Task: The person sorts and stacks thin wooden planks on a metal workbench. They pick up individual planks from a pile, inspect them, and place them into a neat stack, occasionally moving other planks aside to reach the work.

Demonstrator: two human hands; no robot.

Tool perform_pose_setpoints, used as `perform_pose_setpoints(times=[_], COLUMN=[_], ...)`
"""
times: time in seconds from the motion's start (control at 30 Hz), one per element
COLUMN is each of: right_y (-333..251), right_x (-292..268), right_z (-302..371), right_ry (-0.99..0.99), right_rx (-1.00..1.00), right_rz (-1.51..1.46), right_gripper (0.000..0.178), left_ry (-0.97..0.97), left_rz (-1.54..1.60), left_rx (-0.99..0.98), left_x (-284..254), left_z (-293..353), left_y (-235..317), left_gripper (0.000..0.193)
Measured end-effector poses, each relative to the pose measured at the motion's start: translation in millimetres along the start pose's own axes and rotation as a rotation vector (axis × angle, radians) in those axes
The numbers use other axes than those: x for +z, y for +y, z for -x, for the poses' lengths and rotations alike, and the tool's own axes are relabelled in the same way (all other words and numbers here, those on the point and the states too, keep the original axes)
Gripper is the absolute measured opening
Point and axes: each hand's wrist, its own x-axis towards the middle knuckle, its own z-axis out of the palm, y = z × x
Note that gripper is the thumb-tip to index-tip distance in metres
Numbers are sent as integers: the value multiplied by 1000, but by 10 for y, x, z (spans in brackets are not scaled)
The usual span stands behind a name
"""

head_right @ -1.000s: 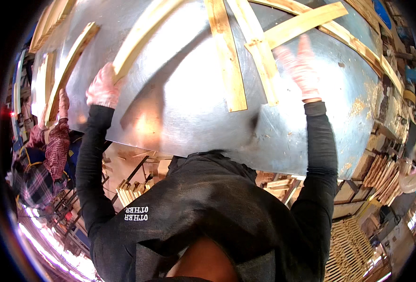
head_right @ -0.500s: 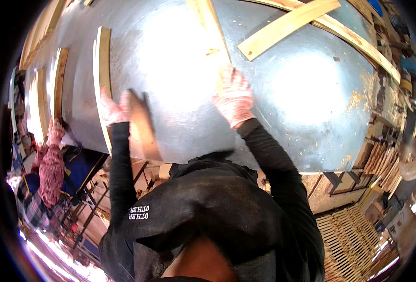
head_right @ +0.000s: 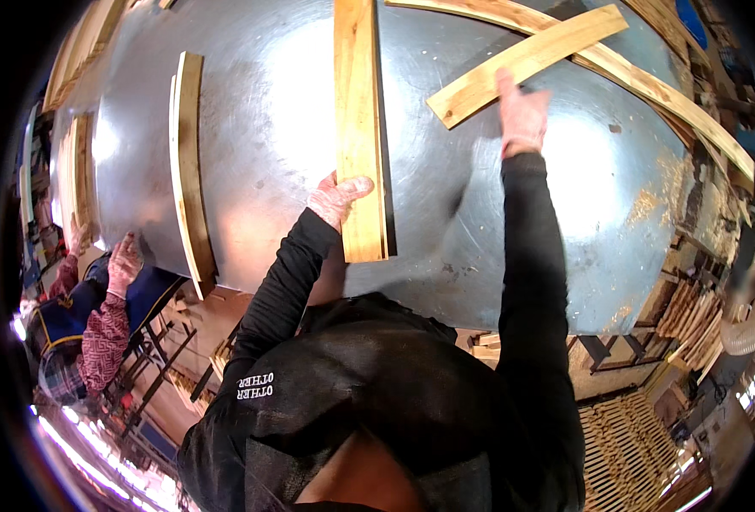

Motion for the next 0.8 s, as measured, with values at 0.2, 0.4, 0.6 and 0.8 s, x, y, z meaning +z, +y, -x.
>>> perform_pose_setpoints(times=[0.2, 0.4, 0.6, 0.8], right_y=[-109, -365, -549, -581], right_x=[125, 378, 613, 356], right_z=[-168, 1281, -79, -1739], right_ry=[-451, -800, -335, -141], right_rx=[-88, -212, -678, -941], right_rz=[-895, -449, -75, 892], right_gripper=[42, 50, 82, 29], left_ry=[68, -80, 140, 172], left_rz=[224, 372, -53, -145], left_rx=[77, 109, 224, 120], left_x=[-87, 137, -49, 89], left_z=[-114, -160, -100, 297], left_y=[-70, 136, -37, 87], left_gripper=[39, 44, 33, 45])
